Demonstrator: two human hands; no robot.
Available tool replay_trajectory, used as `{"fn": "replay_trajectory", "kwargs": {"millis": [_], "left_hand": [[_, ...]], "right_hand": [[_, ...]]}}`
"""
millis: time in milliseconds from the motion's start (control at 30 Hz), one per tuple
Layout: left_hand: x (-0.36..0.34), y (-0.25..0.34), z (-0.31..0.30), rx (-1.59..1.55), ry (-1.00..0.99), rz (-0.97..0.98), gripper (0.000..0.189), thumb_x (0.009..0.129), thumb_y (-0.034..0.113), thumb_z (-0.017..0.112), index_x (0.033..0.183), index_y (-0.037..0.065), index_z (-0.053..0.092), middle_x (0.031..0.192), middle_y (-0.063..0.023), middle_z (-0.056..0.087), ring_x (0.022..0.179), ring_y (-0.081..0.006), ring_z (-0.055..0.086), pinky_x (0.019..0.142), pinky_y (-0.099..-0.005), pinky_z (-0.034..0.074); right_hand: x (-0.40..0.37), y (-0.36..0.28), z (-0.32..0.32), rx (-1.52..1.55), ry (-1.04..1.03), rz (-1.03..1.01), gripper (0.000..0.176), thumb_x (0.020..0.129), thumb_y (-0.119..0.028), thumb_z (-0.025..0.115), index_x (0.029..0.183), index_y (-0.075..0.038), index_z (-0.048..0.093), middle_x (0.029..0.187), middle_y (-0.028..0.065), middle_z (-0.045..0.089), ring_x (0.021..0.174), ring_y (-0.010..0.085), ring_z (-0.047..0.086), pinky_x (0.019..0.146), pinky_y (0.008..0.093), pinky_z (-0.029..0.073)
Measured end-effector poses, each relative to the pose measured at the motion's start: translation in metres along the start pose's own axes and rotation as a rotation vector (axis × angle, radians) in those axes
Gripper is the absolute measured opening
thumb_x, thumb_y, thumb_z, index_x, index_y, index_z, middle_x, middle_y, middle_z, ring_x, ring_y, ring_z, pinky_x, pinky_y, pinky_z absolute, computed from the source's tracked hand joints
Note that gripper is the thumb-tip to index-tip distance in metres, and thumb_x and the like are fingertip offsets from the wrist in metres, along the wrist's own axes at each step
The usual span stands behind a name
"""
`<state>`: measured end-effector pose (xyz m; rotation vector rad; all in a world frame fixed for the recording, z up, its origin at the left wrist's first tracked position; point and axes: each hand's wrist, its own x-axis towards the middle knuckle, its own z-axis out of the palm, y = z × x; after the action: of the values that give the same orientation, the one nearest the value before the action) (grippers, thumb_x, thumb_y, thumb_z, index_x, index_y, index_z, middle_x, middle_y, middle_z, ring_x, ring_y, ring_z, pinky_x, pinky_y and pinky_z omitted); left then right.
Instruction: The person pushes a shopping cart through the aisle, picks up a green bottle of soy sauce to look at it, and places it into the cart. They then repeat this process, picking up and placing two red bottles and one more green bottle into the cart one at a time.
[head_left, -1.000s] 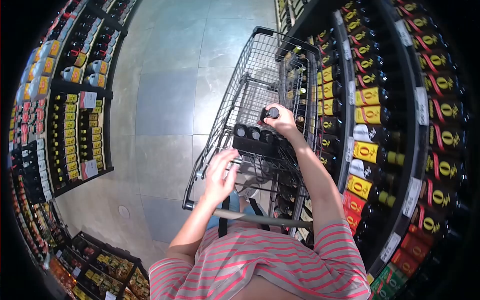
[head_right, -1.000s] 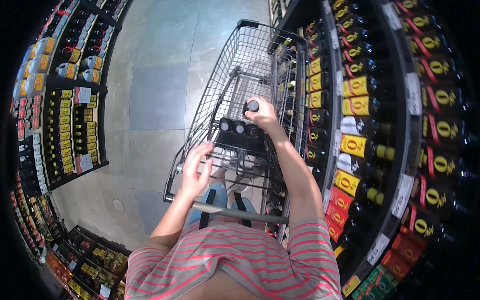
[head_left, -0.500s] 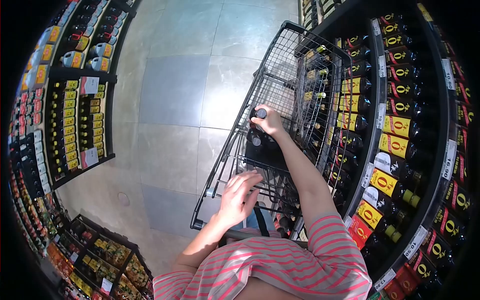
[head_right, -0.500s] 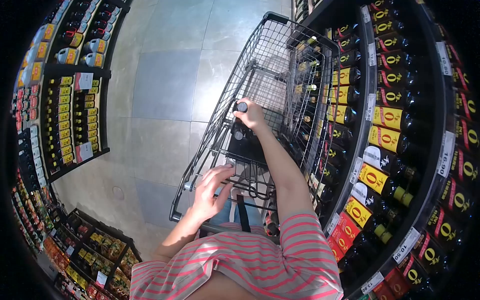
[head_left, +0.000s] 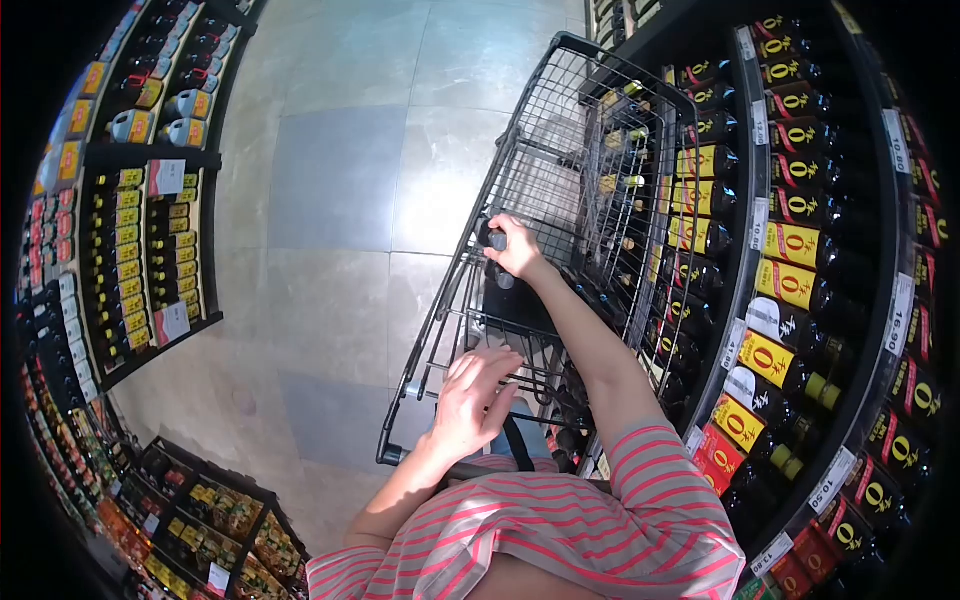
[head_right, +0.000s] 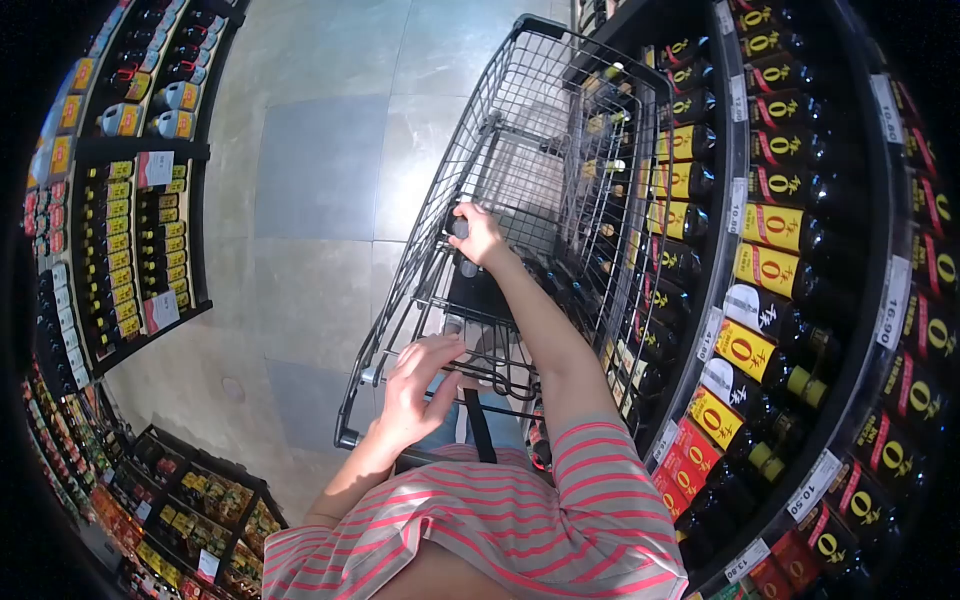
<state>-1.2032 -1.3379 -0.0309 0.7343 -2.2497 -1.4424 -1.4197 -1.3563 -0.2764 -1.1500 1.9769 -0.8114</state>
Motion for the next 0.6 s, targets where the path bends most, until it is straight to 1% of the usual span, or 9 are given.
{"fn": "replay_trajectory", "kwargs": {"millis": [67,133,167,233,267,367,400,500,600], "left_hand": [[-0.001,0.0,0.002,0.008,0.0,0.01,0.04,0.075,-0.005,0.069,0.114,-0.002,0.064,0.113,-0.0184,0.067,0.107,-0.0354,0.065,0.093,-0.0415,0.05],[-0.001,0.001,0.002,0.016,0.013,0.019,0.039,0.076,-0.004,0.069,0.115,-0.002,0.064,0.114,-0.018,0.067,0.105,-0.0343,0.065,0.093,-0.041,0.049],[-0.001,0.001,0.002,0.018,0.01,0.024,0.039,0.076,-0.004,0.069,0.115,-0.002,0.064,0.114,-0.018,0.067,0.105,-0.0343,0.065,0.093,-0.041,0.049],[-0.003,-0.001,0.002,0.062,0.018,0.054,0.039,0.077,-0.003,0.068,0.116,-0.001,0.064,0.114,-0.0171,0.067,0.106,-0.0341,0.065,0.094,-0.0411,0.049],[-0.004,-0.001,0.002,0.063,0.026,0.053,0.036,0.079,-0.001,0.067,0.116,0.0,0.064,0.114,-0.0163,0.068,0.106,-0.0343,0.065,0.094,-0.041,0.049],[-0.006,-0.001,0.004,0.07,0.05,0.077,0.031,0.084,0.001,0.066,0.114,0.0,0.065,0.113,-0.0166,0.068,0.106,-0.0338,0.065,0.093,-0.0403,0.05],[-0.005,0.001,0.004,0.071,0.05,0.092,0.029,0.084,0.001,0.066,0.114,0.0,0.066,0.113,-0.0166,0.068,0.106,-0.0334,0.066,0.094,-0.0399,0.05],[-0.006,0.0,0.005,0.111,0.066,0.126,0.027,0.086,0.002,0.065,0.114,0.001,0.066,0.114,-0.0157,0.069,0.109,-0.0319,0.065,0.096,-0.0396,0.049],[-0.012,0.011,0.003,0.115,0.077,0.114,0.028,0.087,0.0,0.062,0.115,0.001,0.066,0.116,-0.0161,0.068,0.114,-0.0315,0.063,0.101,-0.0396,0.047]], "right_hand": [[-0.005,0.0,-0.006,-0.046,-0.028,0.001,0.064,0.068,-0.009,0.083,0.125,-0.009,0.055,0.124,0.019,0.06,0.111,0.0371,0.061,0.095,0.0408,0.051],[-0.009,-0.004,-0.023,-0.094,-0.057,-0.107,0.072,0.069,-0.003,0.077,0.135,-0.01,0.05,0.13,0.0214,0.057,0.116,0.0389,0.059,0.098,0.0415,0.05],[-0.011,-0.006,-0.035,-0.093,-0.051,-0.108,0.072,0.069,-0.003,0.077,0.135,-0.01,0.05,0.13,0.0214,0.057,0.116,0.0389,0.059,0.098,0.0415,0.05],[-0.017,-0.014,-0.069,0.001,-0.166,-0.081,0.073,0.068,0.003,0.071,0.137,-0.009,0.049,0.132,0.0206,0.057,0.12,0.0399,0.057,0.1,0.0412,0.049],[-0.023,-0.017,-0.083,-0.069,-0.145,-0.095,0.072,0.067,0.005,0.068,0.135,-0.007,0.051,0.133,0.0196,0.057,0.121,0.0391,0.057,0.1,0.0406,0.049],[-0.055,-0.04,-0.135,-0.119,-0.144,0.091,0.058,0.078,-0.01,0.072,0.134,-0.005,0.054,0.136,0.0199,0.057,0.123,0.0331,0.058,0.101,0.0386,0.049],[-0.07,-0.049,-0.149,-0.127,-0.123,0.093,0.058,0.078,-0.01,0.072,0.134,-0.005,0.054,0.136,0.0199,0.057,0.123,0.0331,0.058,0.101,0.0386,0.049],[-0.121,-0.063,-0.177,0.101,0.001,0.203,0.054,0.085,-0.021,0.074,0.132,-0.003,0.056,0.129,0.0207,0.062,0.124,0.0289,0.058,0.103,0.0378,0.047],[-0.188,-0.096,-0.198,0.315,0.099,0.132,0.049,0.088,-0.023,0.072,0.13,-0.002,0.057,0.125,0.0184,0.065,0.121,0.0255,0.06,0.1,0.0374,0.049]]}}
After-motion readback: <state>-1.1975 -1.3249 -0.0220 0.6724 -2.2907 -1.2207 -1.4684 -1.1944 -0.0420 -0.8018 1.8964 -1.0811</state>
